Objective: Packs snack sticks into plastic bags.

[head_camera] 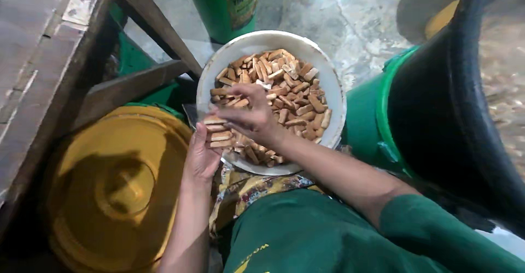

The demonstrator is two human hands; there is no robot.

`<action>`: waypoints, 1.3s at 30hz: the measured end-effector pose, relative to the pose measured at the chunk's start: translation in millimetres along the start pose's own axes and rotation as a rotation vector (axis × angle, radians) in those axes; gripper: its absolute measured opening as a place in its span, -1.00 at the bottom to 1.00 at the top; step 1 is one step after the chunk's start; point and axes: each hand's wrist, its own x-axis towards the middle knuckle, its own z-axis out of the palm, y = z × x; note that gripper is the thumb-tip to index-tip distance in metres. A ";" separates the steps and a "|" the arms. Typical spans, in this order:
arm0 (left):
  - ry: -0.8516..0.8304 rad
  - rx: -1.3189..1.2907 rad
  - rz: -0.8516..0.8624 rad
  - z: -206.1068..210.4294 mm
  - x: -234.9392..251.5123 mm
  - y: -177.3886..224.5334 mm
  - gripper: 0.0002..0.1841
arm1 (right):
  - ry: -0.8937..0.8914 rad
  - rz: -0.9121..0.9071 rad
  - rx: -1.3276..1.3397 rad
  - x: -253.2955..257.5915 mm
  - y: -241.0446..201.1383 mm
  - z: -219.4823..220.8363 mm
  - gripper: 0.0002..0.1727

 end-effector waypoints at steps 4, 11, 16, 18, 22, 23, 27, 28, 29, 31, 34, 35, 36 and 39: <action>0.036 -0.050 0.122 -20.8 -2.8 5.1 -0.65 | -0.216 0.254 0.337 6.5 5.5 7.2 -0.72; 0.198 -0.222 0.141 -27.1 -0.8 11.6 -0.62 | -1.019 0.639 -0.449 -55.8 64.5 27.9 -0.46; 0.303 -0.220 0.127 -18.4 3.5 7.2 -0.59 | -0.384 0.821 -0.125 -40.1 33.1 -13.6 -0.71; 0.308 -0.196 0.109 -11.3 9.1 2.9 -0.59 | -0.083 0.660 -0.105 -36.2 6.3 -39.6 -0.77; 0.137 -0.063 -0.005 23.1 7.5 -15.3 -0.61 | 0.183 0.144 -0.329 -37.0 -12.4 -63.8 -0.84; 0.077 -0.028 -0.038 32.6 3.8 -20.0 -0.62 | 0.179 0.071 -0.357 -37.0 -10.9 -66.8 -0.84; -0.045 0.027 -0.132 59.5 -16.8 -31.7 -0.73 | 0.050 0.076 -0.243 -24.9 -13.8 -82.2 -0.83; -0.075 0.027 -0.143 59.0 -20.4 -34.3 -0.77 | 0.024 0.136 -0.187 -21.1 -17.1 -88.2 -0.82; -0.096 0.025 -0.146 58.4 -23.0 -37.1 -0.77 | 0.023 0.164 -0.168 -19.2 -20.0 -93.6 -0.82; -0.102 -0.002 -0.105 61.0 -24.7 -42.7 -0.71 | 0.057 0.158 -0.216 -21.5 -26.4 -100.8 -0.83; -0.059 0.061 -0.009 71.1 -22.3 -46.5 -0.49 | -0.124 0.210 -0.302 -25.8 -41.4 -109.2 -0.74; -0.041 0.128 0.012 74.8 -22.7 -45.7 -0.43 | -0.252 0.276 -0.290 -24.7 -46.8 -112.5 -0.64; -0.036 0.201 0.032 76.6 -23.1 -44.8 -0.34 | -0.357 0.357 -0.262 -23.2 -51.0 -116.7 -0.57; -0.011 0.342 0.143 78.0 -18.7 -45.7 -0.20 | -0.350 0.596 -0.042 -26.2 -56.1 -134.1 -0.65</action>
